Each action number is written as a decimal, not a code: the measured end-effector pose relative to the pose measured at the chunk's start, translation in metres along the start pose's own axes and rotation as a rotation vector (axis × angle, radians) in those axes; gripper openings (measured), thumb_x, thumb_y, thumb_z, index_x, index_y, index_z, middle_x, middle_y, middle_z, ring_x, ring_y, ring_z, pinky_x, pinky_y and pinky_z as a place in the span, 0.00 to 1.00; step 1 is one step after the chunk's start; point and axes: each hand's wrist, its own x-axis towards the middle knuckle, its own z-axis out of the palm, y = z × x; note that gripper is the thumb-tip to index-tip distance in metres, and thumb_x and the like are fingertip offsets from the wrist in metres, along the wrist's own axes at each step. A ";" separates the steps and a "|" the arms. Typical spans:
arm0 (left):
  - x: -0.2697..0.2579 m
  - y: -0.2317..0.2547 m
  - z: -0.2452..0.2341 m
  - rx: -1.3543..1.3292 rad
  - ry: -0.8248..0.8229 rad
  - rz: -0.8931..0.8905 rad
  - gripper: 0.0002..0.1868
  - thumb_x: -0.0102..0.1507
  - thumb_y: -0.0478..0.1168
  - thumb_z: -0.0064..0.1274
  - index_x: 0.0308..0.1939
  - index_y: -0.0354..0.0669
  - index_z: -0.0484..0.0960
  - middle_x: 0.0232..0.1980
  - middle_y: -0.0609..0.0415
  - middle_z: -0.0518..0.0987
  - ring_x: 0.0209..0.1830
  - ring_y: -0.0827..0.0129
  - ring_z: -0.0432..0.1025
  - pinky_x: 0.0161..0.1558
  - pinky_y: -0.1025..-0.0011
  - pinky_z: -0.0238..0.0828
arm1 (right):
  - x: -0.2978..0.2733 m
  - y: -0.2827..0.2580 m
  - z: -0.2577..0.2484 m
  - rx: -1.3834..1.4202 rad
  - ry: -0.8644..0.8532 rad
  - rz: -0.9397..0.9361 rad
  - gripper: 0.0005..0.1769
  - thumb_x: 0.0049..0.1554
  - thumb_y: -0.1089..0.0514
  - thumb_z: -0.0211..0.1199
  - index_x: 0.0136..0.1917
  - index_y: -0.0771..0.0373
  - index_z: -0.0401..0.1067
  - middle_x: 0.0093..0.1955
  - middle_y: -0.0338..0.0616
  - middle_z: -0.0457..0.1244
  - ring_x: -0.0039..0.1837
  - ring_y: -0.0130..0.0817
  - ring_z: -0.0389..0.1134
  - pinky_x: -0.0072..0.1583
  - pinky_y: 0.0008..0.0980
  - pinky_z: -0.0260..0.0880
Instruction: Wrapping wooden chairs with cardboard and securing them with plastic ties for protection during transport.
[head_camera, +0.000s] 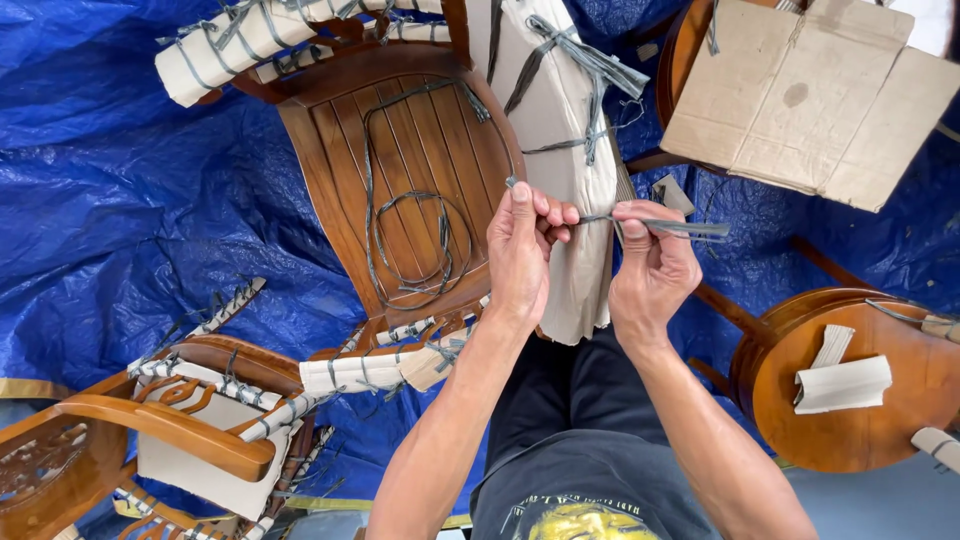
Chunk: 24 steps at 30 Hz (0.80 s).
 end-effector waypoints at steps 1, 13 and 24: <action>-0.002 0.001 -0.001 0.000 0.005 0.001 0.20 0.77 0.52 0.38 0.36 0.45 0.70 0.34 0.57 0.72 0.41 0.70 0.73 0.43 0.72 0.68 | 0.001 0.000 -0.001 0.001 -0.004 0.002 0.09 0.71 0.60 0.61 0.54 0.70 0.75 0.55 0.41 0.68 0.53 0.23 0.65 0.53 0.22 0.64; -0.034 0.054 0.038 1.208 -0.255 0.975 0.07 0.67 0.38 0.63 0.47 0.43 0.85 0.50 0.59 0.82 0.54 0.67 0.76 0.52 0.67 0.72 | 0.054 -0.036 -0.027 -0.251 -0.442 0.028 0.07 0.64 0.63 0.67 0.51 0.69 0.73 0.44 0.44 0.70 0.43 0.27 0.69 0.46 0.28 0.70; -0.019 0.068 0.043 1.406 -0.300 0.748 0.23 0.62 0.46 0.62 0.55 0.34 0.79 0.40 0.48 0.76 0.41 0.52 0.73 0.43 0.58 0.71 | 0.066 -0.046 -0.037 -0.284 -0.691 -0.219 0.12 0.56 0.73 0.57 0.53 0.68 0.75 0.50 0.53 0.68 0.52 0.47 0.72 0.52 0.37 0.71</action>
